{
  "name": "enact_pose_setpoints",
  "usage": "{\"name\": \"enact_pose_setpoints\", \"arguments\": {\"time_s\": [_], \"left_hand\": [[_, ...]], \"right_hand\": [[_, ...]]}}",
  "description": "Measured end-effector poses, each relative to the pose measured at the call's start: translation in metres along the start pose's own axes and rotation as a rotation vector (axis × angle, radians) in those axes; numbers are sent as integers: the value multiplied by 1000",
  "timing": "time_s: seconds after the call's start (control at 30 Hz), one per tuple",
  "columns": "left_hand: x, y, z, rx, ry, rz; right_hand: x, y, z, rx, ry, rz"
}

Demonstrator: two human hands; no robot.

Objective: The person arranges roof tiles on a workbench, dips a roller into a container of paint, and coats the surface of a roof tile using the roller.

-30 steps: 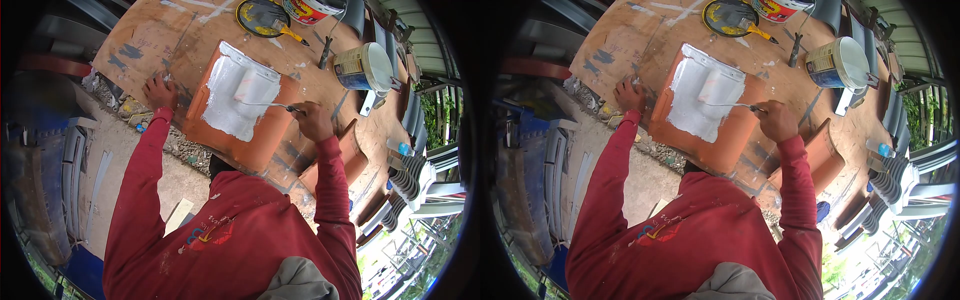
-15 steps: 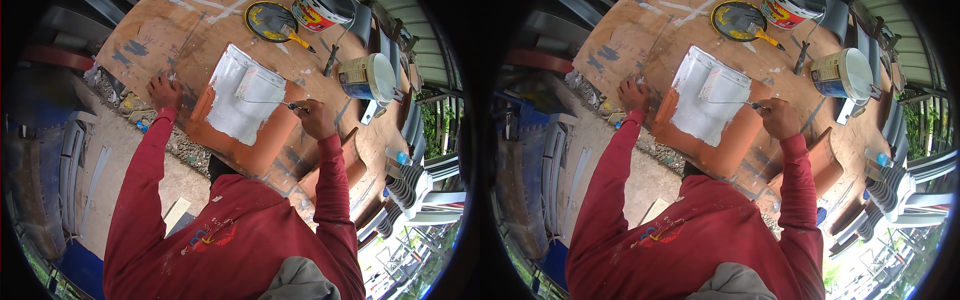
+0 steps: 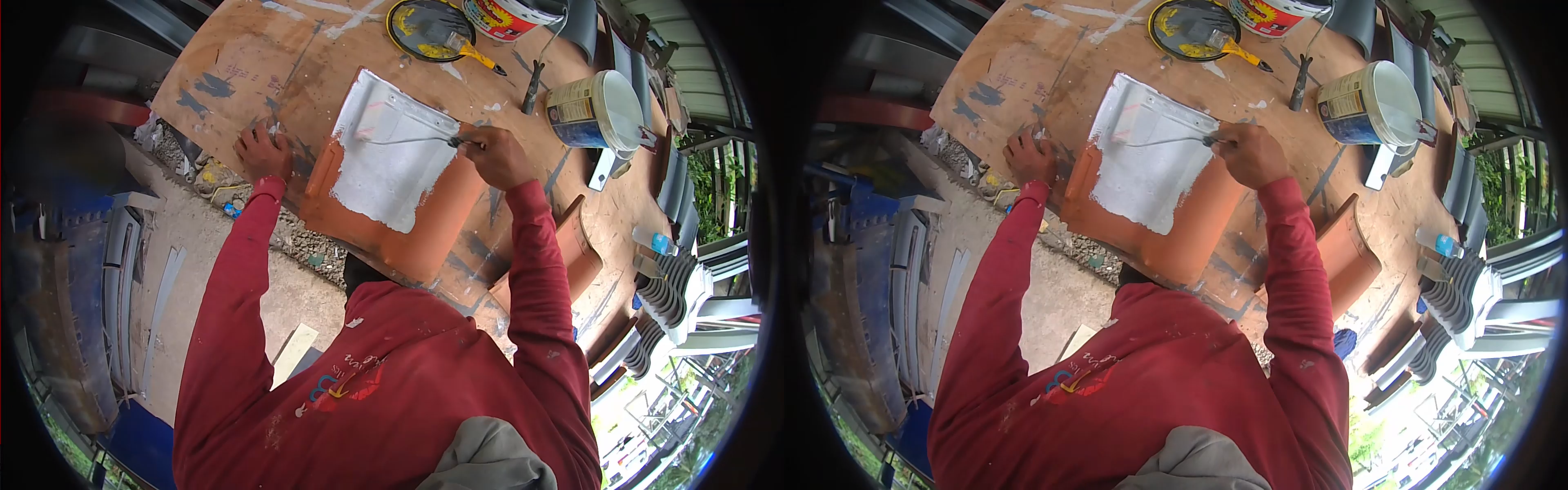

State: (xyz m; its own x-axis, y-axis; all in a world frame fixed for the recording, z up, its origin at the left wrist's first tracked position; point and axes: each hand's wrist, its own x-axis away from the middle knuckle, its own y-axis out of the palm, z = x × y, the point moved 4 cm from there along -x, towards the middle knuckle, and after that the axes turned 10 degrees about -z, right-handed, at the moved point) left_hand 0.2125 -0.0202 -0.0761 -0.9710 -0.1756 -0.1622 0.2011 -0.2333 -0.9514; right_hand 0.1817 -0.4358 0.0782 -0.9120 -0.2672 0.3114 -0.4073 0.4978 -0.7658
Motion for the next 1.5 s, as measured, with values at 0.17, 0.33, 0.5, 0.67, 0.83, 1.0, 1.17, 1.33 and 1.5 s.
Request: {"name": "enact_pose_setpoints", "arguments": {"time_s": [0.17,0.33,0.5,0.67,0.83,1.0,1.17,1.33,1.5], "left_hand": [[-1,7,-2,-7,6,35],[0,6,-6,9,-5,22],[-1,2,-2,23,-15,21],[0,7,-5,-2,2,33],[-1,10,-10,23,8,54],[0,12,-10,-19,6,52],[-1,9,-8,-1,-3,73],[-1,8,-8,14,12,84],[0,8,-6,-14,7,82]], "right_hand": [[-24,10,-16,-104,-74,15],[29,10,-17,-369,15,162],[64,20,-38,-183,51,96],[57,60,-55,7,-4,92],[95,36,-33,152,133,-53],[148,-42,-53,405,276,-189],[169,-58,-83,501,335,-153],[156,21,-67,332,240,-141],[116,99,-75,114,116,-36]]}}
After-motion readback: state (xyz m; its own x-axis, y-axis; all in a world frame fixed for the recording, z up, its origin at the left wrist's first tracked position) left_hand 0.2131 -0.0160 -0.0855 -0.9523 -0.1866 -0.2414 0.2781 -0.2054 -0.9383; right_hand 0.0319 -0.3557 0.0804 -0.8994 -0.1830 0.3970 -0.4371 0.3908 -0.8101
